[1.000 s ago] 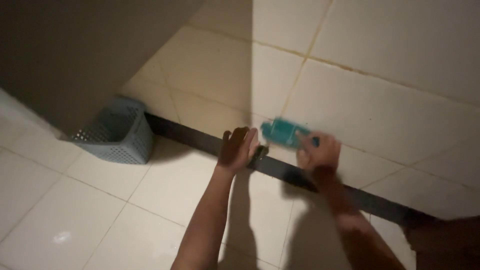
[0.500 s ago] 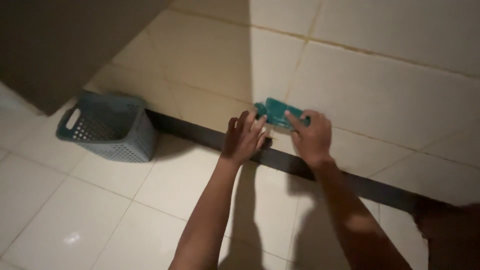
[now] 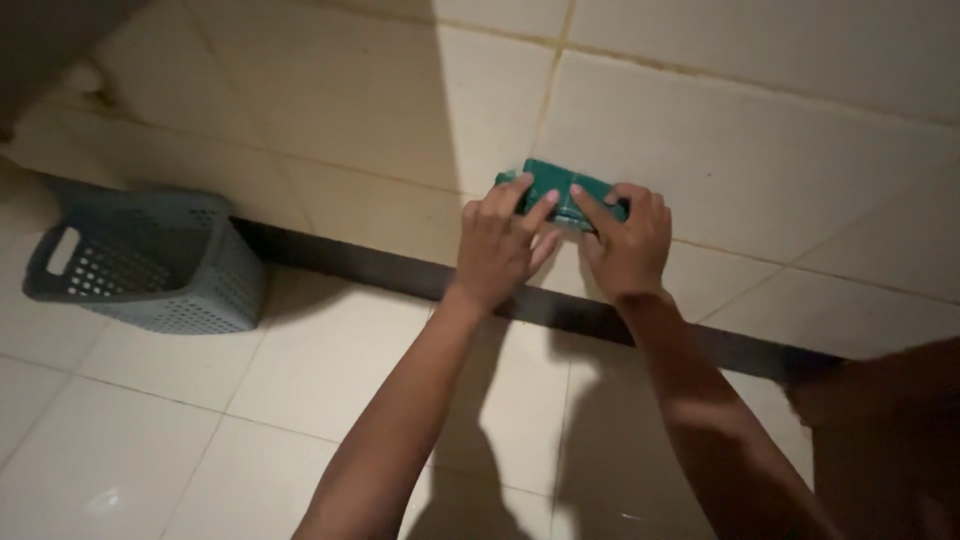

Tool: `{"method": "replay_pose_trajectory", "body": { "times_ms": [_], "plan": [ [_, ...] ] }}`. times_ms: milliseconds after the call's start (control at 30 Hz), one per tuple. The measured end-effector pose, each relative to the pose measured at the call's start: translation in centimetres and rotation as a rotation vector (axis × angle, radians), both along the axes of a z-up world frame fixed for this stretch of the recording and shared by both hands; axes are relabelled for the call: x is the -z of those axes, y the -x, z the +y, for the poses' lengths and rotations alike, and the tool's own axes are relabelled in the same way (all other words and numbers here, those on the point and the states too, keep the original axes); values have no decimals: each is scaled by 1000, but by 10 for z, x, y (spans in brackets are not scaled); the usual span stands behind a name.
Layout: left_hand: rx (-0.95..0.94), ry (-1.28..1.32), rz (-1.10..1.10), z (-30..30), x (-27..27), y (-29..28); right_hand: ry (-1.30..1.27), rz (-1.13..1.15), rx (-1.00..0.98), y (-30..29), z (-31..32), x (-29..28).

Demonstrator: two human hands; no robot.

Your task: The person scrubs the tiled bathroom walls using a green sponge. They clean the vertical black stripe, the beige tiles, and the lower white tiles near the floor, moving along the wall to cover different sections.

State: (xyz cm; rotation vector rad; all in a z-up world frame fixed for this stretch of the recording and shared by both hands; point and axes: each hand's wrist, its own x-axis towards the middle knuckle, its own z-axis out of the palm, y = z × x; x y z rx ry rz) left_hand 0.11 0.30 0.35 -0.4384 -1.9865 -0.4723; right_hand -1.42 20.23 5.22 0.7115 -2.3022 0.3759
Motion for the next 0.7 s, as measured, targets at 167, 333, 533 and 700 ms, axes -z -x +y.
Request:
{"method": "replay_pose_trajectory", "body": {
  "times_ms": [167, 333, 533, 700],
  "plan": [
    [55, 225, -258, 10, 15, 0, -31, -86, -69, 2, 18, 47],
    [211, 306, -513, 6, 26, 1, -162, -55, -98, -6, 30, 89],
    [226, 291, -572, -1, 29, -1, -204, 0, -82, -12, 47, 106],
    [39, 332, -473, -15, 42, 5, -203, 27, -122, -10, 39, 69]
  ]
}}
